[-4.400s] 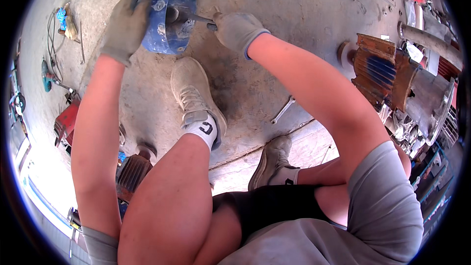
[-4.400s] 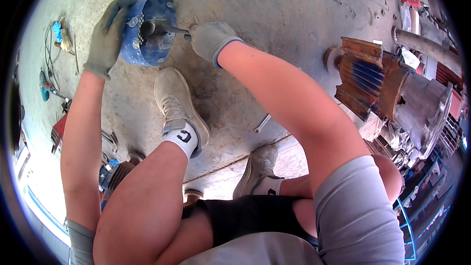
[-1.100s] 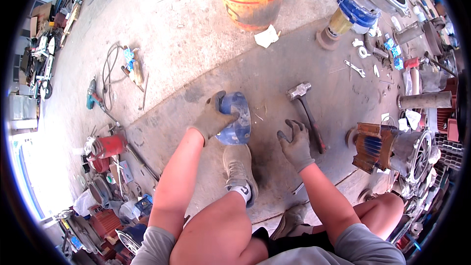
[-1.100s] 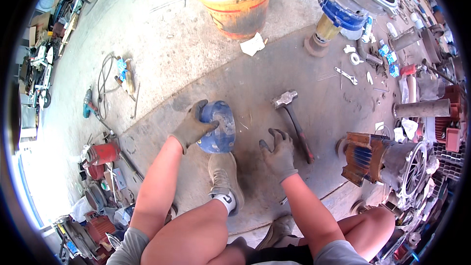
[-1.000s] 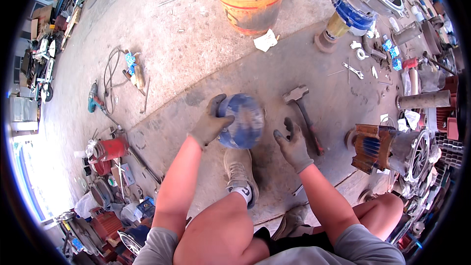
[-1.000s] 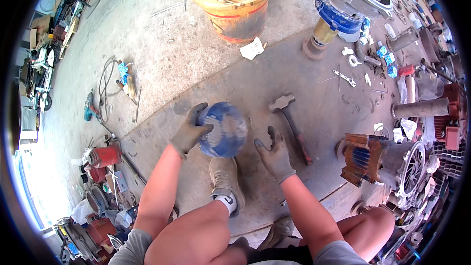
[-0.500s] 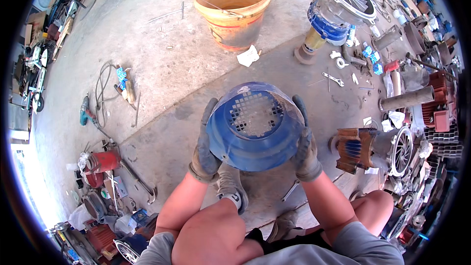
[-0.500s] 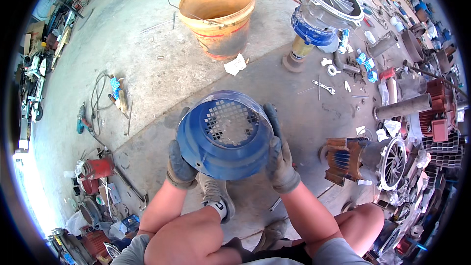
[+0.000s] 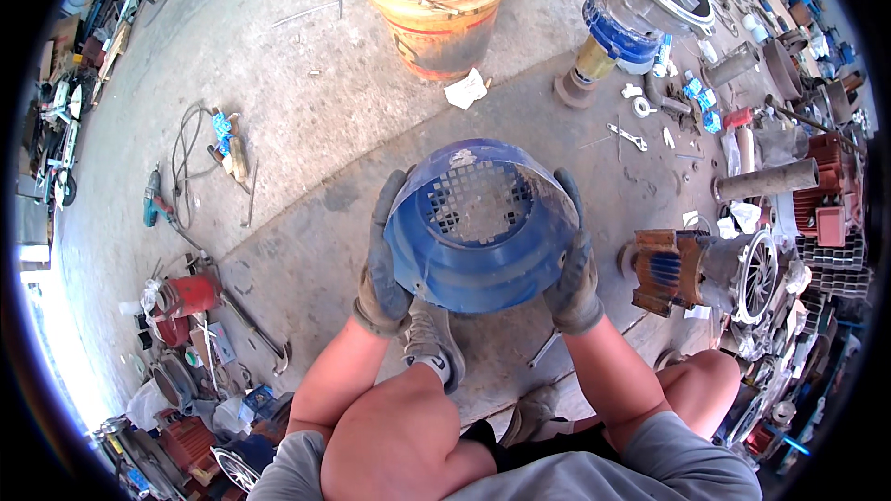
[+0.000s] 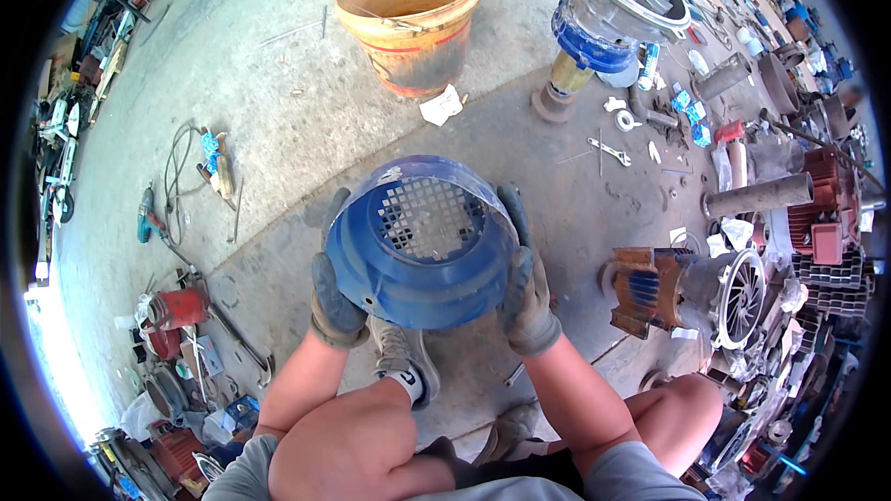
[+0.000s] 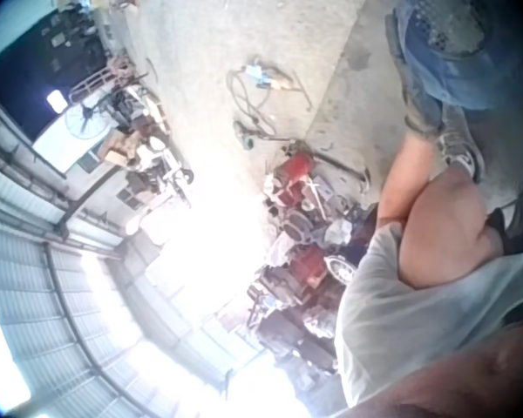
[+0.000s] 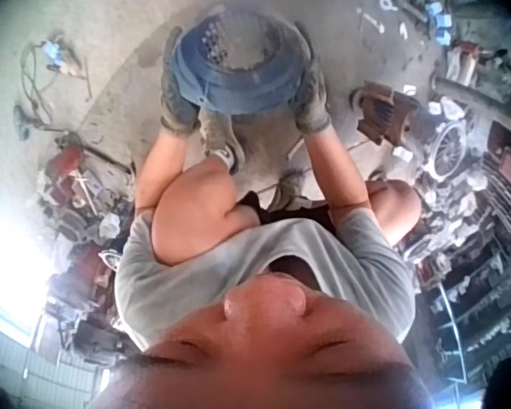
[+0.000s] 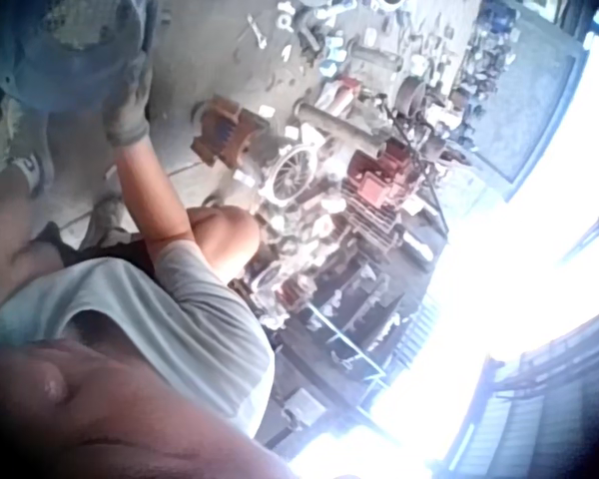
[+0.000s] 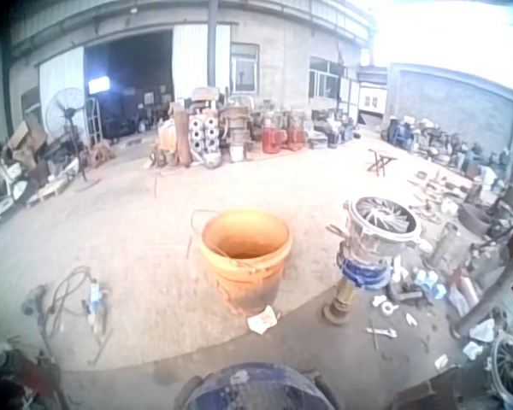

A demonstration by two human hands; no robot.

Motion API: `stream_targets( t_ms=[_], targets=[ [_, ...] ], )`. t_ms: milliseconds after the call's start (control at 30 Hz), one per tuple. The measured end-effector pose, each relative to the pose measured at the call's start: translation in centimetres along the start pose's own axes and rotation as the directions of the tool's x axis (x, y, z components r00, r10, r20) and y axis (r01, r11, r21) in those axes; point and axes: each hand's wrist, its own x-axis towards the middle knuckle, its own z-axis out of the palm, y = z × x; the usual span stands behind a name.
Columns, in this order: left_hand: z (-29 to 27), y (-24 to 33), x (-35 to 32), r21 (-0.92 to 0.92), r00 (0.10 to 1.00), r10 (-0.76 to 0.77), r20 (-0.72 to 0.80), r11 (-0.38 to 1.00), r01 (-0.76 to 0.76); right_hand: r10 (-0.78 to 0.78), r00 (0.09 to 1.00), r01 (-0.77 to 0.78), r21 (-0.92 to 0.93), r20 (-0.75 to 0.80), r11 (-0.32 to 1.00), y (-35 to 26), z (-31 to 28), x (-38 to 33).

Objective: The person sits on the floor of a workshop and disassembles electric motor components. They use a hammer and a metal bar to separate the fan housing from the motor casing, then remove the fan blade and other parts by hand.

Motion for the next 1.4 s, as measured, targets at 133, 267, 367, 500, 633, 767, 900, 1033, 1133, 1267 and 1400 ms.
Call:
stream_targets(
  t_ms=[133, 267, 367, 500, 633, 767, 900, 1033, 1133, 1267, 1400],
  targets=[
    [0.2, 0.0, 0.1, -0.005, 0.999, -0.025, -0.039, 1.0, 0.024, 0.026, 1.0, -0.026, -0.012, -0.008, 1.0, -0.8, 0.6, 0.2],
    [0.4, 0.0, 0.2, 0.002, 0.998, -0.04, -0.05, 0.999, 0.04, 0.057, 0.998, -0.057, -0.01, -0.036, 0.998, 0.3, 0.0, -0.2],
    [-0.1, 0.1, 0.2, 0.04, 0.999, -0.032, -0.022, 0.999, 0.033, -0.028, 1.0, 0.027, -0.384, 0.001, 0.923, 3.5, -2.4, -1.5],
    [-0.5, 0.5, 0.6, -0.039, 0.957, -0.253, -0.139, 0.967, 0.25, -0.142, 0.99, 0.107, -0.728, 0.013, 0.677, 4.7, -3.4, -2.3],
    [-1.1, -1.9, 0.5, 0.177, 0.882, -0.258, -0.395, 0.921, 0.348, -0.235, 0.965, 0.248, -0.679, 0.113, 0.691, 2.1, 3.0, -2.6],
    [-4.3, -5.6, -1.5, 0.704, 0.968, -0.01, -0.249, 0.684, 0.188, 0.152, 0.981, -0.053, -0.595, 0.117, 0.802, 7.2, 8.4, -3.4],
    [-1.8, -3.5, -0.2, 0.39, 0.908, -0.07, -0.413, 0.888, 0.245, 0.61, 0.788, -0.57, 0.272, -0.086, 0.775, 20.4, 3.6, -2.1],
    [-5.7, -5.7, -0.5, 0.59, 0.878, 0.017, -0.478, 0.747, 0.306, 0.783, 0.594, -0.421, 0.76, -0.182, 0.496, 26.2, -0.5, -0.2],
    [-12.4, -9.6, -3.3, 0.692, 0.801, 0.011, -0.598, 0.511, 0.51, 0.789, 0.615, -0.45, 0.82, -0.003, 0.354, 24.7, 2.1, -1.2],
    [-11.1, -13.0, -2.4, 0.348, 0.718, -0.339, -0.608, 0.699, 0.624, 0.788, 0.615, -0.482, 0.786, -0.012, 0.388, 28.6, -2.3, -3.1],
    [-11.1, -11.5, -1.0, 0.349, 0.792, -0.361, -0.493, 0.752, 0.56, 0.707, 0.694, -0.451, 0.848, 0.138, 0.278, 25.4, -0.8, -2.2]
  ],
)
